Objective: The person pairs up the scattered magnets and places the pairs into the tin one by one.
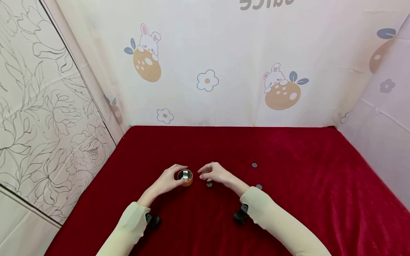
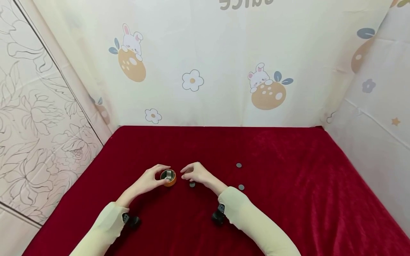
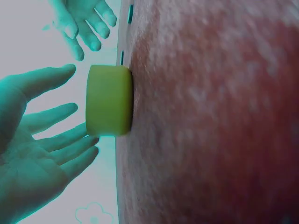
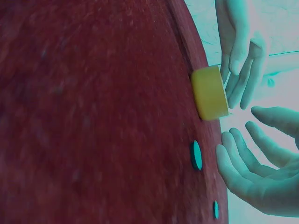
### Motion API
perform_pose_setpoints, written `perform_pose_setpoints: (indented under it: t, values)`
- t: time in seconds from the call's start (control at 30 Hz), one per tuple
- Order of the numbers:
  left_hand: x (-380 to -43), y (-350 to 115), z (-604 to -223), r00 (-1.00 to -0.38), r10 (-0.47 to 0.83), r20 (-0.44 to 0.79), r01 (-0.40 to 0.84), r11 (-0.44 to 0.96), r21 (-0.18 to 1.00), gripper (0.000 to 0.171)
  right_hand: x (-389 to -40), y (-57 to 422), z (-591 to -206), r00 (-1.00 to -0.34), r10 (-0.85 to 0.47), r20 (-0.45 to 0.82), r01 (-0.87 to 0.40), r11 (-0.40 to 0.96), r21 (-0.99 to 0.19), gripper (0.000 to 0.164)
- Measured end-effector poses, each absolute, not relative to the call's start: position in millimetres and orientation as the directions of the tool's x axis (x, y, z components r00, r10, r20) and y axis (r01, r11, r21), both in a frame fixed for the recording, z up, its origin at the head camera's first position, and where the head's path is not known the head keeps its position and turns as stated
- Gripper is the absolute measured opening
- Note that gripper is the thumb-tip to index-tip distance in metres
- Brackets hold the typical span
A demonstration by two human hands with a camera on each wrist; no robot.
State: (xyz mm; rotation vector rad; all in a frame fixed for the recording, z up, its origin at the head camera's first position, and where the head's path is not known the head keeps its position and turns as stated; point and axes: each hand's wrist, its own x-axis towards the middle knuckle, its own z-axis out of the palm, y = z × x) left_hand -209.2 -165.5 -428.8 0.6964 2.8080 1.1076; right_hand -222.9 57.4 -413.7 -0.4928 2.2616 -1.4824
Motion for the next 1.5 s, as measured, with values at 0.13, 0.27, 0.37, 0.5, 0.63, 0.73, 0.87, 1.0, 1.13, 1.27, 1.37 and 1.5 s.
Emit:
perform_pose_setpoints:
  t: [0.13, 0.27, 0.37, 0.5, 0.63, 0.73, 0.87, 1.0, 1.13, 1.27, 1.37, 1.5]
  values:
    - [-206.7, -158.4, -425.3, -0.883, 0.44, 0.166, 0.432, 0.62, 0.655, 0.043, -221.8, 69.0, -412.2, -0.846, -0.524, -0.104, -0.126, 0.385, -0.914, 0.028]
    - [-206.8, -151.3, -423.9, -0.863, 0.464, 0.202, 0.471, 0.591, 0.655, 0.038, -221.2, 79.7, -411.7, -0.836, -0.543, -0.079, -0.164, 0.385, -0.908, 0.028]
    - [-207.3, -146.5, -423.4, -0.847, 0.483, 0.222, 0.495, 0.564, 0.661, 0.035, -220.3, 87.5, -411.1, -0.828, -0.557, -0.066, -0.194, 0.395, -0.898, 0.028]
    - [-207.4, -139.9, -422.2, -0.821, 0.513, 0.252, 0.532, 0.523, 0.666, 0.034, -219.6, 98.2, -411.3, -0.816, -0.576, -0.047, -0.241, 0.414, -0.878, 0.027]
    - [-207.8, -133.2, -422.6, -0.799, 0.541, 0.261, 0.562, 0.521, 0.643, 0.035, -218.6, 109.6, -410.7, -0.814, -0.58, -0.022, -0.279, 0.424, -0.862, 0.028]
    - [-207.9, -128.8, -422.6, -0.789, 0.563, 0.247, 0.571, 0.523, 0.632, 0.035, -217.4, 119.4, -408.4, -0.818, -0.575, -0.001, -0.3, 0.428, -0.853, 0.029]
    - [-207.5, -123.4, -421.0, -0.786, 0.584, 0.205, 0.556, 0.522, 0.646, 0.035, -215.3, 135.2, -404.7, -0.822, -0.57, 0.011, -0.317, 0.44, -0.84, 0.029]
    - [-208.6, -117.3, -421.4, -0.789, 0.596, 0.153, 0.533, 0.538, 0.653, 0.035, -211.6, 151.8, -402.1, -0.822, -0.57, 0.01, -0.33, 0.463, -0.822, 0.029]
    - [-209.6, -112.0, -422.4, -0.782, 0.612, 0.118, 0.525, 0.546, 0.653, 0.033, -209.4, 166.0, -402.3, -0.826, -0.563, 0.01, -0.343, 0.489, -0.802, 0.028]
    - [-209.6, -107.4, -422.6, -0.771, 0.63, 0.091, 0.519, 0.539, 0.663, 0.031, -207.1, 178.2, -404.3, -0.832, -0.555, 0.014, -0.349, 0.504, -0.79, 0.029]
    - [-210.2, -104.2, -422.8, -0.765, 0.64, 0.069, 0.513, 0.542, 0.666, 0.03, -204.5, 186.5, -404.8, -0.83, -0.558, 0.009, -0.353, 0.512, -0.783, 0.03]
    - [-213.3, -100.4, -424.7, -0.753, 0.657, 0.039, 0.515, 0.551, 0.657, 0.03, -202.0, 197.8, -405.5, -0.832, -0.554, -0.018, -0.339, 0.534, -0.775, 0.03]
